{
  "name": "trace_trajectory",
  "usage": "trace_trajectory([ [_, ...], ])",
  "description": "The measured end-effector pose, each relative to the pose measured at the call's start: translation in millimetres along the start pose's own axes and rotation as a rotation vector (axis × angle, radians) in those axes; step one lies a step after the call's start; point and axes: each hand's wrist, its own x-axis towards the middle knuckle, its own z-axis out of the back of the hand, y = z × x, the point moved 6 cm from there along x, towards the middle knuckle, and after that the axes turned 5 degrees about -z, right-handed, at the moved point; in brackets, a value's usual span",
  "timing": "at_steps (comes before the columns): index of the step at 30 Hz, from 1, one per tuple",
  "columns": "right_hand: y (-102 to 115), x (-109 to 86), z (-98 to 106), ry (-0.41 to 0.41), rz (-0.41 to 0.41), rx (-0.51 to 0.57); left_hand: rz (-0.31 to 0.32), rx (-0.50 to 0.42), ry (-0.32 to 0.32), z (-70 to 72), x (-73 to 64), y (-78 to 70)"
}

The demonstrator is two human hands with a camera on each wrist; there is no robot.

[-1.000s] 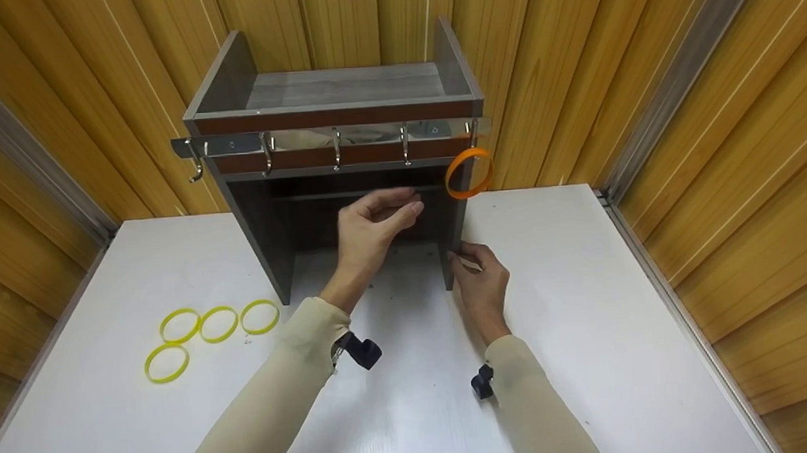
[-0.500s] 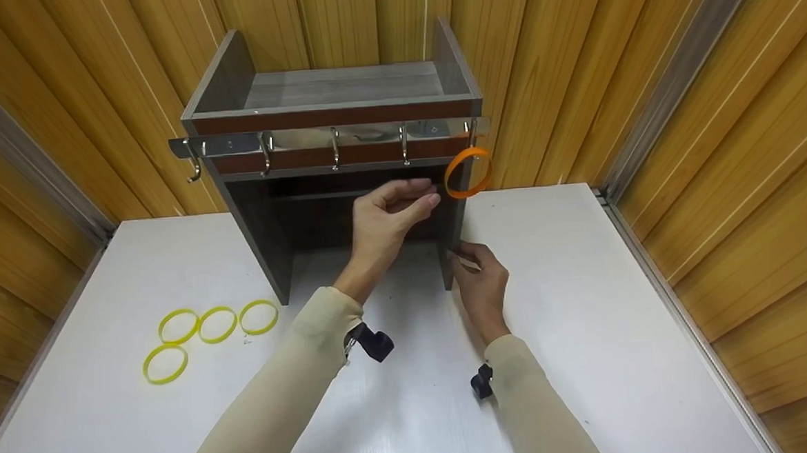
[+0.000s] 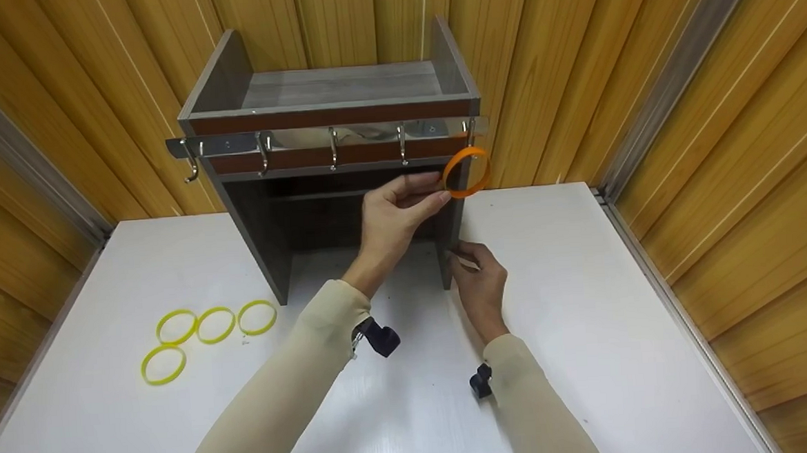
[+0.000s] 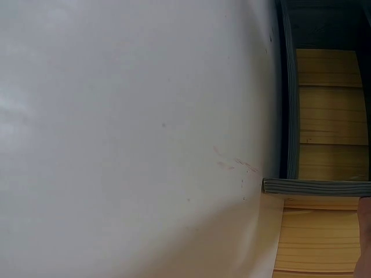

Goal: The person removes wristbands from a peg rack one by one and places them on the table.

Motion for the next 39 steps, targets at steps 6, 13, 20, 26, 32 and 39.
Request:
trace_trajectory([
  [6, 6, -1.0, -2, -0.021, 0.001, 0.017, -0.002, 0.008, -0.007, -4.0, 1.5, -0.9],
  [13, 38, -10.5, -1, -0.008, -0.021, -0.022, -0.009, 0.024, -0.026, -4.6, 2.8, -2.3],
  [20, 41, -9.6, 0, -0.022, 0.015, -0.003, -0.012, 0.008, -0.043, -6.2, 3.4, -4.8],
  [26, 43, -9.4, 1, -0.026, 0.031, 0.02, -0.026, -0.015, -0.048, -8.0, 4.4, -7.7],
  [32, 44, -10.2, 1, -0.026, 0.035, 0.029, -0.021, -0.033, -0.058, -7.3, 4.2, -8.2],
  [39, 36, -8.4, 0, -0.019, 0.024, 0.03, -0.018, -0.06, -0.063, -7.0, 4.1, -10.6],
])
